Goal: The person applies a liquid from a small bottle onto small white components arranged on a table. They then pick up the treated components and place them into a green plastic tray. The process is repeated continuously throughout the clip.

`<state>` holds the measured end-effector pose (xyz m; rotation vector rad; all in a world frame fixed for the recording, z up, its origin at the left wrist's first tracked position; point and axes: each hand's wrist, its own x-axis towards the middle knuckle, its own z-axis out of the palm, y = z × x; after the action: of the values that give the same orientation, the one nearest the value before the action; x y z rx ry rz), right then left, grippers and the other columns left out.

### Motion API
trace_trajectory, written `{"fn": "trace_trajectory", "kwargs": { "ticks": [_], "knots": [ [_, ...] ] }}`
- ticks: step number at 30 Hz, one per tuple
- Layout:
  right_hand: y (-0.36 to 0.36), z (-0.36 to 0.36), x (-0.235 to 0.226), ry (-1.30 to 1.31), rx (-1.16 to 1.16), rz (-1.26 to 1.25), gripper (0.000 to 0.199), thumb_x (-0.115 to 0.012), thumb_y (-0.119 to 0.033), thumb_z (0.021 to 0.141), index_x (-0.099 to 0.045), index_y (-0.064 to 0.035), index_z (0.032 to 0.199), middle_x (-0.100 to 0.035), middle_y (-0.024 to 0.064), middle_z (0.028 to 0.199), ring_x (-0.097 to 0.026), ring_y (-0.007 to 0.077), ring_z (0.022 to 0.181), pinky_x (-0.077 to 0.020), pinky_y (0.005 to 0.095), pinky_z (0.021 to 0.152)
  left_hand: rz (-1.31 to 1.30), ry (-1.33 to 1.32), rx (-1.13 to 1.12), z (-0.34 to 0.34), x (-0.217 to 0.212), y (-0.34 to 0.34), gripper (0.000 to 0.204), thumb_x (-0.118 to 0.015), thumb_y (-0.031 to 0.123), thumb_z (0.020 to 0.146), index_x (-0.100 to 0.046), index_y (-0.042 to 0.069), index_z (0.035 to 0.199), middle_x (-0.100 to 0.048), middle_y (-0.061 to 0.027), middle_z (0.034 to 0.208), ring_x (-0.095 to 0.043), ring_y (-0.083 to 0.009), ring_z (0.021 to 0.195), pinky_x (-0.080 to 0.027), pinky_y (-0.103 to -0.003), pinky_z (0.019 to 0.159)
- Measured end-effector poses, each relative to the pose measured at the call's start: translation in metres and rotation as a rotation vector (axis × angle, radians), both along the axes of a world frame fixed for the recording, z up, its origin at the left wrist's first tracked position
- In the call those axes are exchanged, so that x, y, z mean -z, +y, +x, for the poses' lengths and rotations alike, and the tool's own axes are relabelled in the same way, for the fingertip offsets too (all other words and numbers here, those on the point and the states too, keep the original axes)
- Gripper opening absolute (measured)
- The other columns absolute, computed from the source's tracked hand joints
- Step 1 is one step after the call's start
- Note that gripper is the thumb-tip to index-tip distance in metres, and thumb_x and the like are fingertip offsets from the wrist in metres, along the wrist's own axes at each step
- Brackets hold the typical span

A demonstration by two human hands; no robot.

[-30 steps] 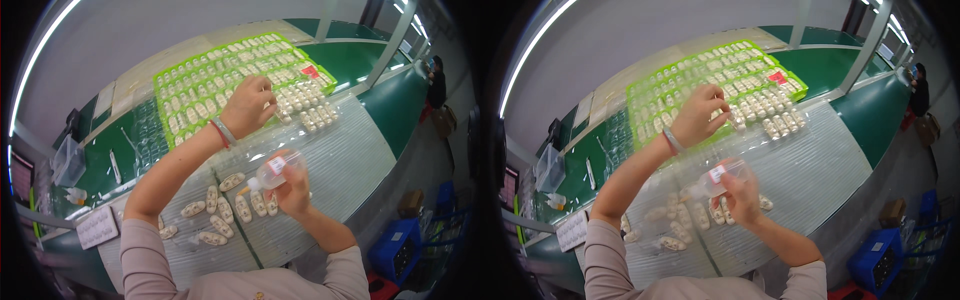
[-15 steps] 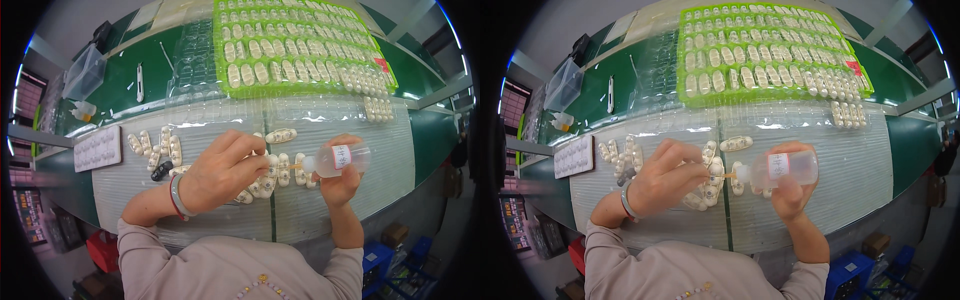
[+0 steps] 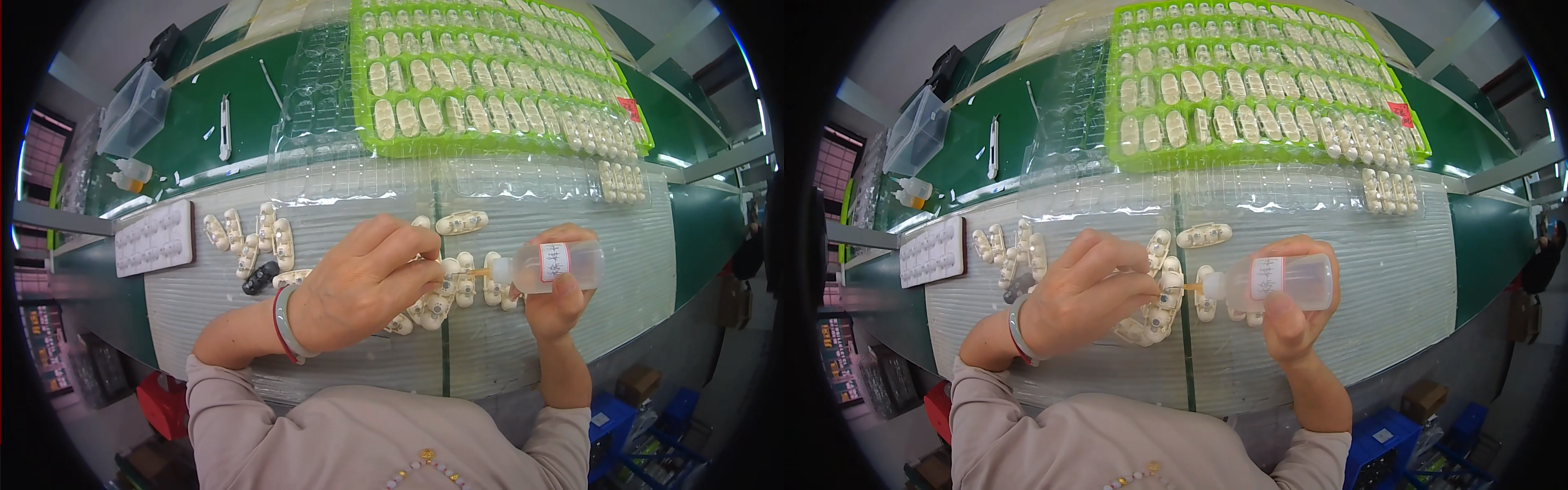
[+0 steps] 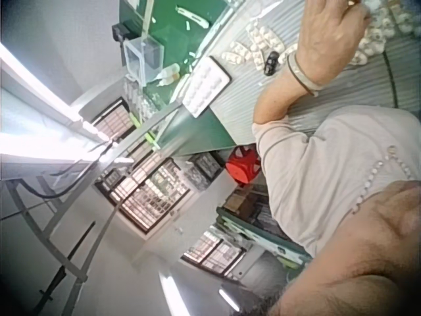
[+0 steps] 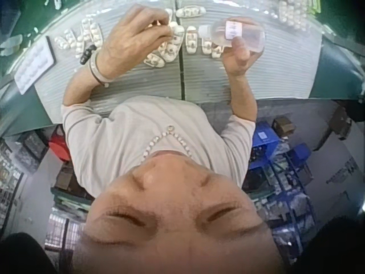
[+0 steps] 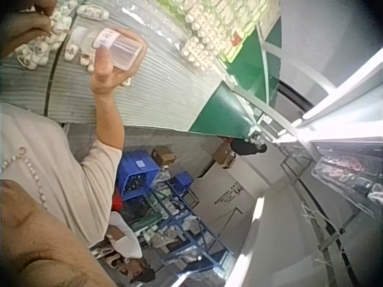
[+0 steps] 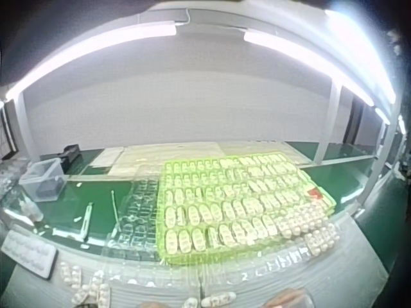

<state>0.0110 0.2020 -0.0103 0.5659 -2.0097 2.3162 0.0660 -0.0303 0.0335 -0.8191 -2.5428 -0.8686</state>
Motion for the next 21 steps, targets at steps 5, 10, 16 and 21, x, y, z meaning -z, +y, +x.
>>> {"fn": "trace_trajectory", "kwargs": {
  "ticks": [5,10,16,21],
  "knots": [
    [0.0004,-0.0005,0.0025,0.015,-0.012,0.008,0.046,-0.058,-0.034,0.077,-0.043,0.001,0.102,-0.05,0.0137,0.088,-0.057,0.0182,0.056,-0.0476,0.0278,0.035,0.01,0.009,-0.006,0.0001,0.0001,0.0,0.026,-0.072,0.0,0.062,-0.063,0.006,0.085,-0.054,-0.0053,0.092,-0.05,-0.0226,0.078,-0.045,-0.03,0.067],
    [-0.0003,-0.0017,0.0009,0.018,0.004,0.011,0.046,-0.058,-0.035,0.076,-0.044,0.0015,0.101,-0.05,0.0138,0.086,-0.057,0.0184,0.056,-0.0475,0.028,0.034,0.032,0.016,-0.01,-0.0002,0.0002,-0.0003,0.026,-0.072,-0.001,0.061,-0.063,0.006,0.084,-0.054,-0.0054,0.092,-0.051,-0.0227,0.078,-0.045,-0.03,0.066],
    [0.0,-0.0002,-0.0014,-0.031,-0.012,-0.035,0.046,-0.058,-0.035,0.076,-0.045,0.0003,0.101,-0.05,0.0137,0.088,-0.057,0.0184,0.057,-0.0476,0.0282,0.034,0.051,0.02,-0.013,-0.0008,0.002,-0.0003,0.025,-0.072,-0.001,0.061,-0.062,0.005,0.084,-0.054,-0.0058,0.091,-0.051,-0.0228,0.078,-0.045,-0.03,0.066],
    [-0.0005,0.0018,0.0001,-0.021,-0.037,-0.044,0.045,-0.059,-0.035,0.076,-0.044,-0.0004,0.101,-0.05,0.0137,0.087,-0.057,0.0179,0.057,-0.0473,0.0277,0.034,0.059,0.014,-0.007,-0.0018,0.0035,-0.0005,0.024,-0.072,-0.001,0.062,-0.062,0.005,0.083,-0.054,-0.006,0.091,-0.051,-0.023,0.078,-0.045,-0.03,0.065]
  ]
}}
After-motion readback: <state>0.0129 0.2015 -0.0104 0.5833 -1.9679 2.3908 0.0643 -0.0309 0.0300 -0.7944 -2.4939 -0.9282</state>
